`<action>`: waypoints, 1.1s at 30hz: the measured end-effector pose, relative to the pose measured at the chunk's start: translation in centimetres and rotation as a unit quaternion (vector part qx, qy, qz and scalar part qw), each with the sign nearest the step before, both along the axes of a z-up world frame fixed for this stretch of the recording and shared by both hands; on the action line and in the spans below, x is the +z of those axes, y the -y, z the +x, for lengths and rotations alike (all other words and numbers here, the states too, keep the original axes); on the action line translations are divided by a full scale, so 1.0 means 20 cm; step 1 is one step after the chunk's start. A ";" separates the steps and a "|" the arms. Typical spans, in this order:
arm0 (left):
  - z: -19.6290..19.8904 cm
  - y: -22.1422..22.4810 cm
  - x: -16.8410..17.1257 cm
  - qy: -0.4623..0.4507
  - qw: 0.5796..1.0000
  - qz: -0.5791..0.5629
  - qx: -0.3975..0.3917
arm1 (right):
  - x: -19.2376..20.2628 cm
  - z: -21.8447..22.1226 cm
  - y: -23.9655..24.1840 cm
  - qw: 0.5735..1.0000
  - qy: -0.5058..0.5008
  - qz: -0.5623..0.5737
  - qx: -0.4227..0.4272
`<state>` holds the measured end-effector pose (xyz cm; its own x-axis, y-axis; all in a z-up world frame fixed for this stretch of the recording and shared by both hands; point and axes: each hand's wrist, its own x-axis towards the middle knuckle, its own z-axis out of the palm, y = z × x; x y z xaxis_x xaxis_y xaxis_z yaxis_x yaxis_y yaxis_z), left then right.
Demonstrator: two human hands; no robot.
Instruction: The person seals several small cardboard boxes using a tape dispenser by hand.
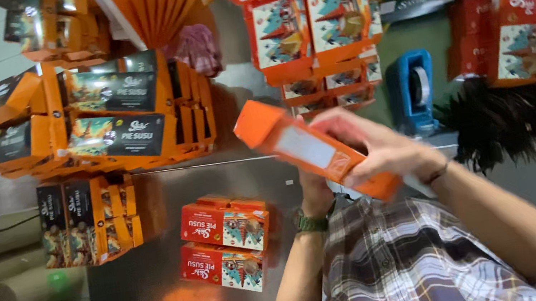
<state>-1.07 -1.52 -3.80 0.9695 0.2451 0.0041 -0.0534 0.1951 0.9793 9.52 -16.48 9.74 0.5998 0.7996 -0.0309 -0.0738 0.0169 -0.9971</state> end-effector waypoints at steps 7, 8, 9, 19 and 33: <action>-0.14 -0.06 -0.26 -0.072 0.970 0.227 -0.042 | -0.77 -0.19 0.44 0.959 0.028 -0.109 -0.259; -0.11 -0.07 -0.17 -0.048 0.930 0.355 -0.080 | -0.86 -0.19 0.52 0.894 0.098 -0.228 -0.374; -0.09 -0.10 -0.25 -0.048 0.930 0.355 -0.083 | -0.93 -0.15 0.59 0.892 0.096 -0.230 -0.376; 0.23 -0.04 -0.71 0.056 0.773 0.624 -0.097 | -1.18 0.08 0.74 0.805 -0.109 -0.415 -0.409; 0.22 -0.05 -0.68 -0.043 0.739 0.651 -0.166 | -1.22 -0.15 0.77 0.784 0.140 -0.508 -0.327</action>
<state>3.28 -0.54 -17.49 0.9857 -0.1640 -0.0386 -0.1408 -0.9279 0.3451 6.56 -31.97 -14.61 0.9686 -0.0341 -0.2462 -0.1559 -0.8548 -0.4950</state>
